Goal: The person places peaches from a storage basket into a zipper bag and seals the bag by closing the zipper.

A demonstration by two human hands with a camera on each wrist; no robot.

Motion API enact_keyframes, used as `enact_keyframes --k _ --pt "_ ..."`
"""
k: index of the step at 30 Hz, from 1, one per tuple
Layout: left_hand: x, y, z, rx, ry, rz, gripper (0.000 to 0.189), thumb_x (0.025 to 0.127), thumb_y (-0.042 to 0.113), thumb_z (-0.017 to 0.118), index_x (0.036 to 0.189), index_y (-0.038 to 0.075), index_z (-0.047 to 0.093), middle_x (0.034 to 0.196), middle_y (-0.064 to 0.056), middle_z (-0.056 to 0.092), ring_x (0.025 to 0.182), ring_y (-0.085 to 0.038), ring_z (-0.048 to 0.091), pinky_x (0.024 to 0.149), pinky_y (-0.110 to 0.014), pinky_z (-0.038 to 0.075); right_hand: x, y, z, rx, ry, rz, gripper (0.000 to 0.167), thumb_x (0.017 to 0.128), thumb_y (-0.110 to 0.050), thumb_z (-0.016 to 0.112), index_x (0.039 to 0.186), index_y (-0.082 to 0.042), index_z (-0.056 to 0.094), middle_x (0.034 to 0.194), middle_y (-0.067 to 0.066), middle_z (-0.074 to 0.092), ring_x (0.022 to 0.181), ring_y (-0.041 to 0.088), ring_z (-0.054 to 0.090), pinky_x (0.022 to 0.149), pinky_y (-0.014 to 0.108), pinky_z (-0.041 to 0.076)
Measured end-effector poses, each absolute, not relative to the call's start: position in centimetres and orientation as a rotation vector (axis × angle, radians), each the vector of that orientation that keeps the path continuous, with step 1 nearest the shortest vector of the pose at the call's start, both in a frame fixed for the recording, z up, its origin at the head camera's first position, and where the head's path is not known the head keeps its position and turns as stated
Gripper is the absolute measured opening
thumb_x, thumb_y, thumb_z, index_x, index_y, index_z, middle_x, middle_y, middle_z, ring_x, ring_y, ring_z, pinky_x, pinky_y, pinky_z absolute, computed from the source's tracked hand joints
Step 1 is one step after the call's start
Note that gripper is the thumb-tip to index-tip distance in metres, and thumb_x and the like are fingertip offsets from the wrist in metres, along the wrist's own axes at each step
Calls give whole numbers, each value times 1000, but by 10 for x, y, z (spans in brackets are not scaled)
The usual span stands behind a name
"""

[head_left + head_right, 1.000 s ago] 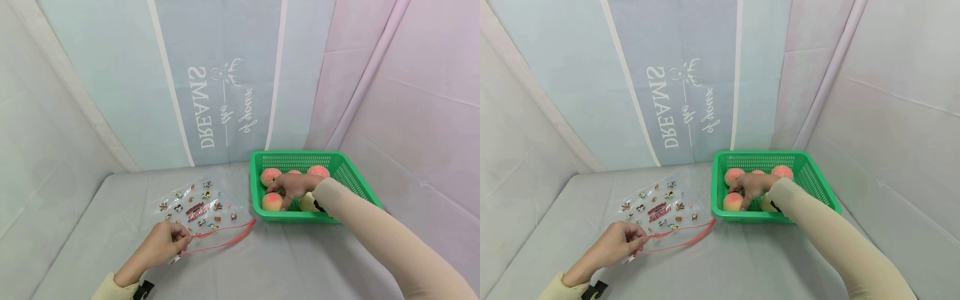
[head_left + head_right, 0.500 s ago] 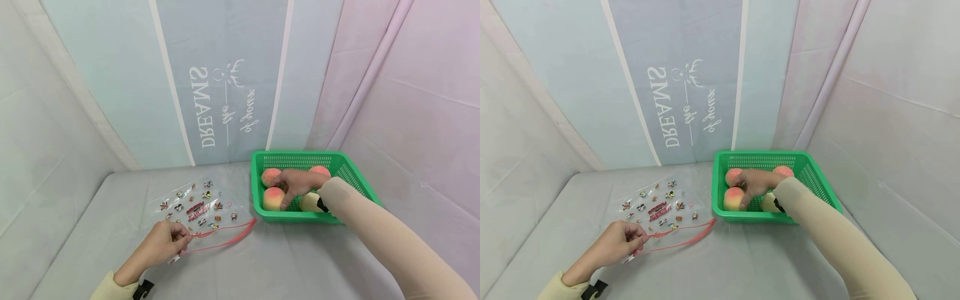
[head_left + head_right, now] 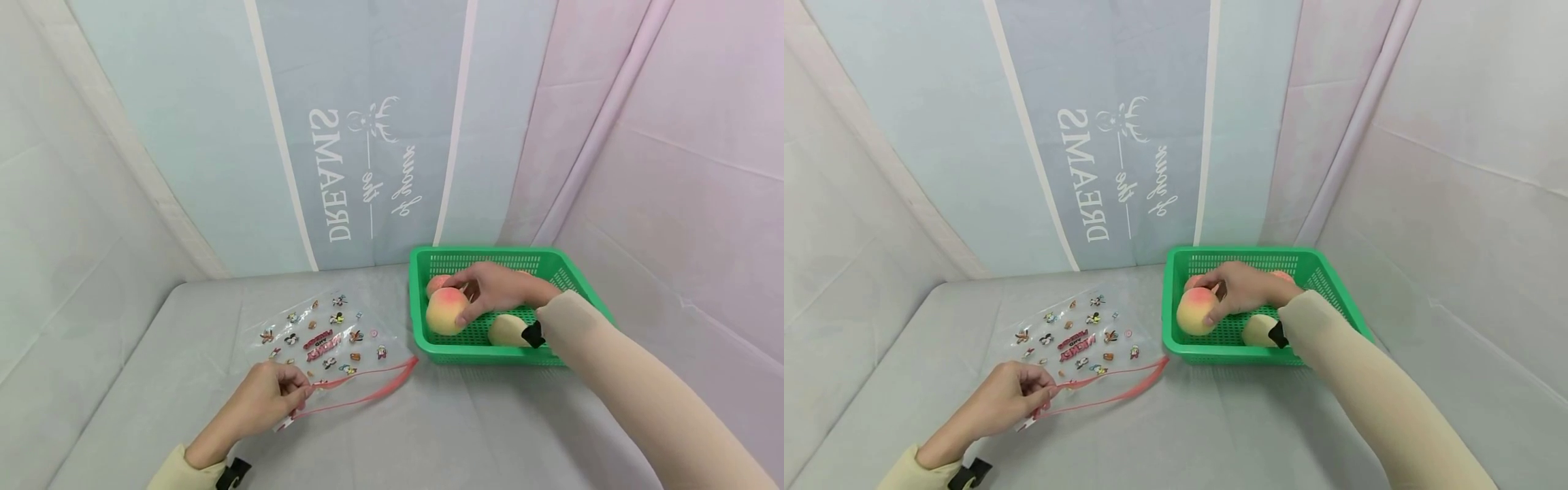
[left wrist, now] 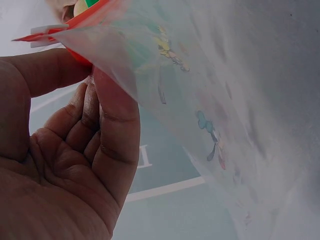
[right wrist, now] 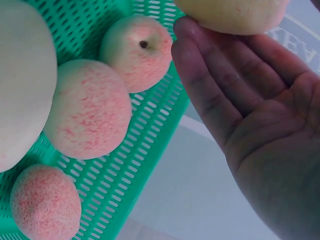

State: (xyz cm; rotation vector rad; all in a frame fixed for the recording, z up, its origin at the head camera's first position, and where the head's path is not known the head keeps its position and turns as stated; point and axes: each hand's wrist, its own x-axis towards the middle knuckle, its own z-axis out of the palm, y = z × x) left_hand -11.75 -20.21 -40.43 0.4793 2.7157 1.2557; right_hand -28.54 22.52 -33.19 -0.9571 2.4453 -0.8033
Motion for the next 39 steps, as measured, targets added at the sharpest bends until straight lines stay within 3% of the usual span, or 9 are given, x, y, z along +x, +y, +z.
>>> enact_keyframes --k 14,26,32,39 --pt "-116 -200 -404 494 2742 1262 14 93 7 74 80 7 73 63 2 64 50 -3 52 45 -22 43 -259 220 -322 -911 2511 -980 69 75 -40 93 137 -30 66 117 -9 72 96 19 72 87 40 56" --pt "-116 -201 -398 471 2731 1281 13 93 8 74 79 7 73 63 2 64 51 -4 53 45 -23 44 -236 197 -321 -906 2397 -1214 62 75 -30 94 131 -22 69 116 -3 72 98 20 73 89 37 58" --pt "-116 -200 -399 460 2713 1303 15 94 9 74 79 7 73 63 3 64 50 -5 55 45 -23 44 -226 189 -325 -930 2375 -1278 54 75 -30 94 123 -22 72 114 -2 71 98 21 72 89 38 58" --pt "-115 -201 -399 464 2693 1336 14 94 9 74 80 7 72 63 5 64 50 -5 55 46 -23 45 -216 180 -326 -985 2408 -1298 57 74 -35 94 125 -22 71 114 -4 69 93 19 72 85 37 59"
